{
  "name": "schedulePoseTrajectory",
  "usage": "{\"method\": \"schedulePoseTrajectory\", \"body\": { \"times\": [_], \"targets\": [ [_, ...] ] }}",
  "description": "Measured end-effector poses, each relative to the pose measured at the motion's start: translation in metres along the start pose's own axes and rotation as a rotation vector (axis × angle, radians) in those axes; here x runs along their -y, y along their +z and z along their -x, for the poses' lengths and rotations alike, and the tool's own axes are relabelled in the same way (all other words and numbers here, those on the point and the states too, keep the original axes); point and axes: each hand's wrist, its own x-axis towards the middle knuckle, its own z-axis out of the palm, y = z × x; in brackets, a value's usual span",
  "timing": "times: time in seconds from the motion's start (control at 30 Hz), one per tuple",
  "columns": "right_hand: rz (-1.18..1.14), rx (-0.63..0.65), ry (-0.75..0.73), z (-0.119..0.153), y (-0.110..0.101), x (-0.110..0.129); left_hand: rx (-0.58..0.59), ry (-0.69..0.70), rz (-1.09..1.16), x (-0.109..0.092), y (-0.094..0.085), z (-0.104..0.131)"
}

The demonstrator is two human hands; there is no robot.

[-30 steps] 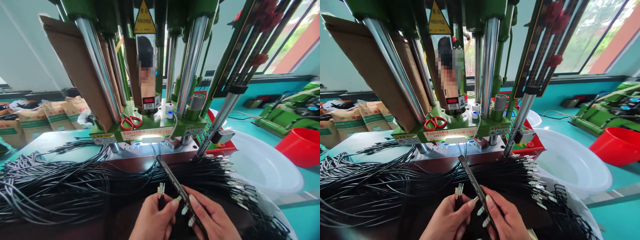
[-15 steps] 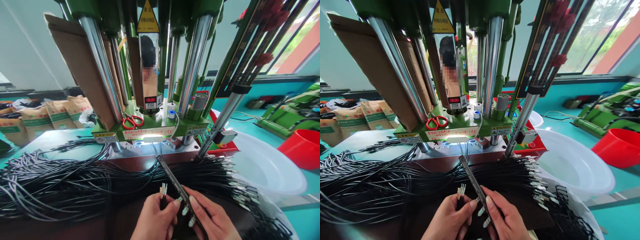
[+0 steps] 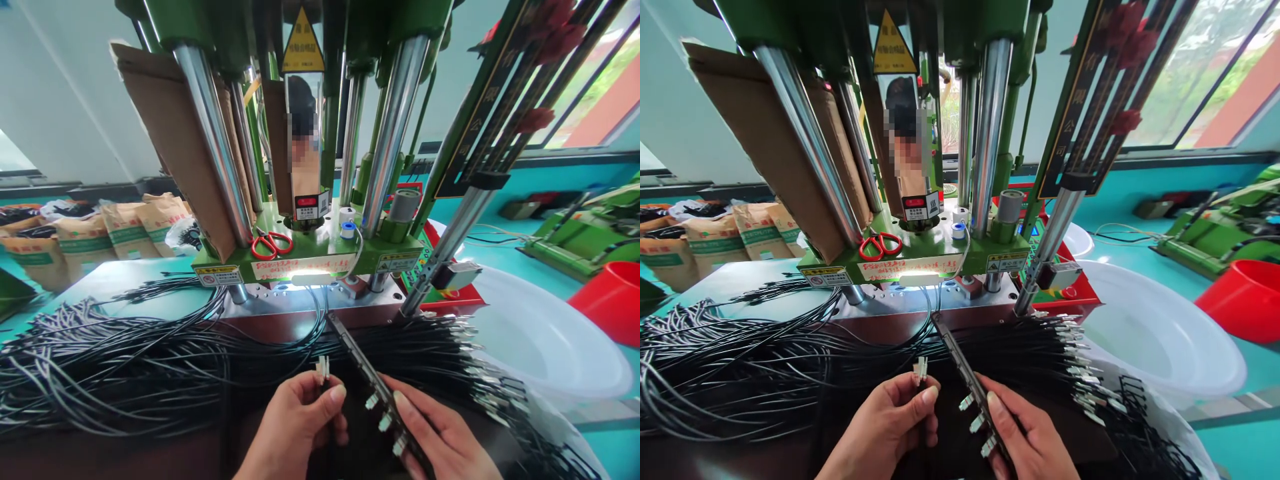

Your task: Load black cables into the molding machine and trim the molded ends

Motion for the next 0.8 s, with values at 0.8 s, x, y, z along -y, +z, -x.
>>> {"method": "schedulePoseTrajectory", "body": {
  "times": [0.8],
  "targets": [
    [0.054,0.099,-0.035,-0.002,-0.002,-0.003,0.043,-0.052,-0.175,0.008,0.006,-0.010]
  ]
}}
